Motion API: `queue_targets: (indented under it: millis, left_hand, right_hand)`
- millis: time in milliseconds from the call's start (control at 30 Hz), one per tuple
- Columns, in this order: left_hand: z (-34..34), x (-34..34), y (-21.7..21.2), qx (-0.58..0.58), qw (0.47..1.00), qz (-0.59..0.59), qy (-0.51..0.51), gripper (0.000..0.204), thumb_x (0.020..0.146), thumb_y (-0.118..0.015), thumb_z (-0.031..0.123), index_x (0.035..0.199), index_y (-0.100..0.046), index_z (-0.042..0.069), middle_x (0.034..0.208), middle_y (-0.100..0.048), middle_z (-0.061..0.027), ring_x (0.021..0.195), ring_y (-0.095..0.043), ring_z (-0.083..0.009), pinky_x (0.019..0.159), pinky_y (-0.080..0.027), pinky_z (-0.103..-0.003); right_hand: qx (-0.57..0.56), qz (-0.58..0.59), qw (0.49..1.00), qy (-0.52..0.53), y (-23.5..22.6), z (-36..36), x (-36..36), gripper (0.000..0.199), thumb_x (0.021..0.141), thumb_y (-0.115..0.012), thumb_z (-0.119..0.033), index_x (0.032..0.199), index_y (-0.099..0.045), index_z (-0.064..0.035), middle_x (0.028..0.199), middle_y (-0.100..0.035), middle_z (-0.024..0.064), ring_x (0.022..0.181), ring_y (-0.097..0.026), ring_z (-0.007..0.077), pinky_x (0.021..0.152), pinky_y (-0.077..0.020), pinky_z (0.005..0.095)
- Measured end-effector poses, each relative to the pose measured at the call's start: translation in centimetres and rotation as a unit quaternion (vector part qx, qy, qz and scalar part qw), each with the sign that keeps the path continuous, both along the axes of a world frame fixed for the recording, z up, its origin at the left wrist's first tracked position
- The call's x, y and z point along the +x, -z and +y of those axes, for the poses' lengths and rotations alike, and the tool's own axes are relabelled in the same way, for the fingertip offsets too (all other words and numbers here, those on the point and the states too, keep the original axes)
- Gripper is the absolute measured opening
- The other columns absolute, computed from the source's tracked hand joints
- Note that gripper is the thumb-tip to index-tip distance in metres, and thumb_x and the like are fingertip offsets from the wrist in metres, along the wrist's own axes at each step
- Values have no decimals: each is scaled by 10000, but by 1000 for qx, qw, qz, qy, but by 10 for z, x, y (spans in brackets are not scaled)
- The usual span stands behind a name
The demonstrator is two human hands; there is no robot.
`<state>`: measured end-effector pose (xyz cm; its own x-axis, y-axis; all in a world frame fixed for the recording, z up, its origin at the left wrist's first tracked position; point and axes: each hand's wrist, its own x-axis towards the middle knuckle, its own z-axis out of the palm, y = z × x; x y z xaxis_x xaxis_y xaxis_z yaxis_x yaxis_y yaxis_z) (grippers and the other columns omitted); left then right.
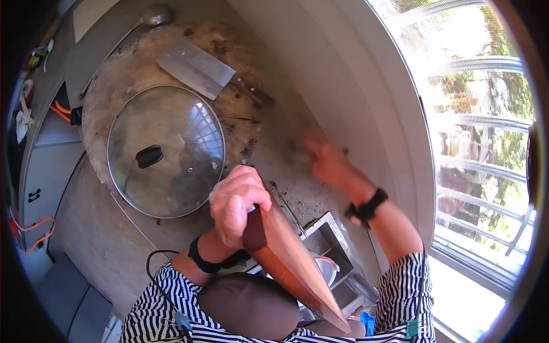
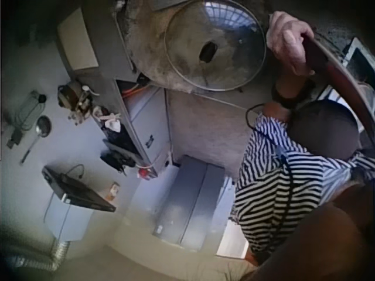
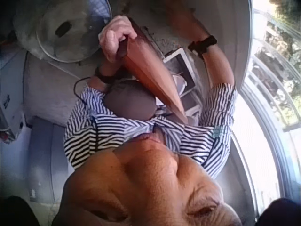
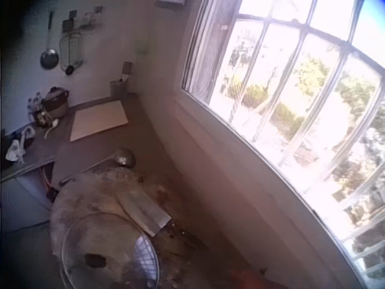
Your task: The person wipes the bottom frame of an open window using a cloth, then washes the cloth in a bucket of soapy water, and continues to wipe the window sill and a wooden board.
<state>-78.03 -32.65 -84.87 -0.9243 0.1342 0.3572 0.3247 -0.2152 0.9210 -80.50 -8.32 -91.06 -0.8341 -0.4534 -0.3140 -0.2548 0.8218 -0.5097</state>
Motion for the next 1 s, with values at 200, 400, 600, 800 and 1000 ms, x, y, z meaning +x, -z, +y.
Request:
queue_targets:
  millis: [200, 400, 600, 800, 1000]
  left_hand:
    - [5, 0, -5, -22, 999, -14, 42, 520, 934, -233, 299, 607, -511, 5, 594, -516, -96, 569, -481, -253, 595, -424, -357]
    - [-1, 2, 0, -28, 997, -11, 64, 541, 939, -205, 311, 616, -514, 7, 601, -528, -98, 586, -485, -250, 647, -428, -378]
    - [1, 4, 0, -32, 998, -15, 44, 538, 938, -193, 312, 615, -505, 15, 608, -541, -102, 584, -480, -234, 663, -429, -378]
    - [0, 6, 6, -6, 998, -31, 50, 566, 942, -173, 341, 622, -508, 15, 613, -547, -98, 605, -487, -231, 688, -422, -368]
    - [-1, 11, 7, 23, 997, -48, 54, 590, 942, -154, 371, 653, -532, 22, 665, -578, -110, 691, -496, -222, 746, -402, -382]
  right_hand:
    - [102, 73, 982, 142, 48, -55, -88, 667, 642, -572, -37, 1292, -442, -112, 1386, -340, 153, 1252, -319, 378, 1010, -294, 508]
    - [108, 107, 987, 49, 73, -42, -51, 532, 655, -611, -80, 1174, -558, -186, 1280, -439, 54, 1228, -356, 276, 936, -330, 516]
    - [48, 68, 995, -53, 57, -42, 13, 396, 640, -601, -55, 1001, -642, -210, 1217, -482, 15, 1201, -393, 244, 946, -321, 502]
    - [97, -51, 989, -96, 46, 5, 49, 263, 605, -590, -22, 806, -689, -159, 924, -616, 6, 946, -559, 252, 796, -437, 398]
    - [-181, -285, 933, 127, 12, 57, 89, 361, 585, -502, 42, 895, -655, -60, 975, -613, 151, 958, -573, 300, 807, -458, 392]
